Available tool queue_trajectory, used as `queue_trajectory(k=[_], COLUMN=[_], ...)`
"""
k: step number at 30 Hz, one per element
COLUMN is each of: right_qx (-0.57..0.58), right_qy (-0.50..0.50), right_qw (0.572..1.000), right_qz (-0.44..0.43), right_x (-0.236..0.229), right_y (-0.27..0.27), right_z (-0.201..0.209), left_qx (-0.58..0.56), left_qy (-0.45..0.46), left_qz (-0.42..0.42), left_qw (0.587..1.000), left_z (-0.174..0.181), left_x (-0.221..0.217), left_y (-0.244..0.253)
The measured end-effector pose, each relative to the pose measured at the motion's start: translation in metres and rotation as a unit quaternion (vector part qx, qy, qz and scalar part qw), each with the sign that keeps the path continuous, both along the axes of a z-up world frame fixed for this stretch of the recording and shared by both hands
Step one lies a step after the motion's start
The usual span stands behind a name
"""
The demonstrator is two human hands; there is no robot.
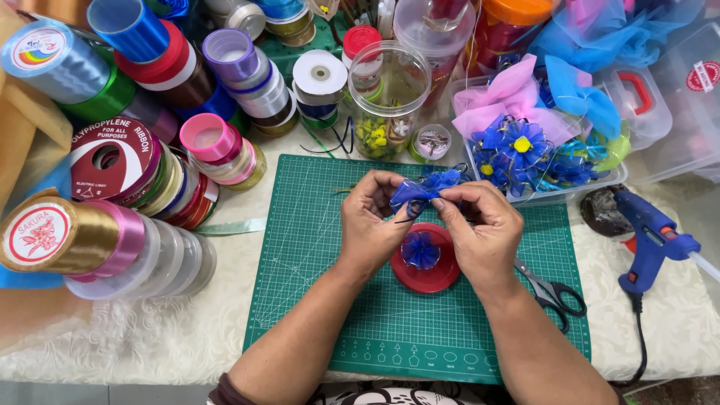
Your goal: Finishing small decorative ribbon bows by applying hot glue and attaching small flower-shaped centers.
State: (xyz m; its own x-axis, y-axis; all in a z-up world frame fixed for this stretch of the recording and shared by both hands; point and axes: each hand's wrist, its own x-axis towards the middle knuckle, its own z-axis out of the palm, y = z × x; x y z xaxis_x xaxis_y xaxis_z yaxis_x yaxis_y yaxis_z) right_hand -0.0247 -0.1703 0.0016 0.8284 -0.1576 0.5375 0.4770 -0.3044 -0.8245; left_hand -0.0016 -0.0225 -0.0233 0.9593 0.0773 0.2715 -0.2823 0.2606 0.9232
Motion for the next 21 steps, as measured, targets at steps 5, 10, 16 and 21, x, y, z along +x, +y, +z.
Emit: queue_trajectory(k=[5,10,16,21], right_qx=[-0.011,-0.015,-0.021,-0.030], right_qy=[-0.011,-0.015,-0.021,-0.031], right_qw=[1.000,1.000,0.999,0.999], right_qz=[-0.012,-0.014,-0.014,-0.015], right_x=[0.000,-0.001,-0.001,-0.002], right_y=[0.000,0.000,0.001,0.000], right_z=[-0.001,0.002,0.004,0.004], left_qx=[-0.003,-0.003,0.006,0.008], left_qy=[-0.004,-0.011,-0.017,-0.012], left_qz=[-0.006,-0.017,-0.033,-0.058], left_qw=[1.000,1.000,0.999,0.998], left_z=[-0.005,-0.001,0.001,0.004], left_x=[0.001,0.001,0.002,0.001], left_y=[-0.001,0.002,0.004,0.005])
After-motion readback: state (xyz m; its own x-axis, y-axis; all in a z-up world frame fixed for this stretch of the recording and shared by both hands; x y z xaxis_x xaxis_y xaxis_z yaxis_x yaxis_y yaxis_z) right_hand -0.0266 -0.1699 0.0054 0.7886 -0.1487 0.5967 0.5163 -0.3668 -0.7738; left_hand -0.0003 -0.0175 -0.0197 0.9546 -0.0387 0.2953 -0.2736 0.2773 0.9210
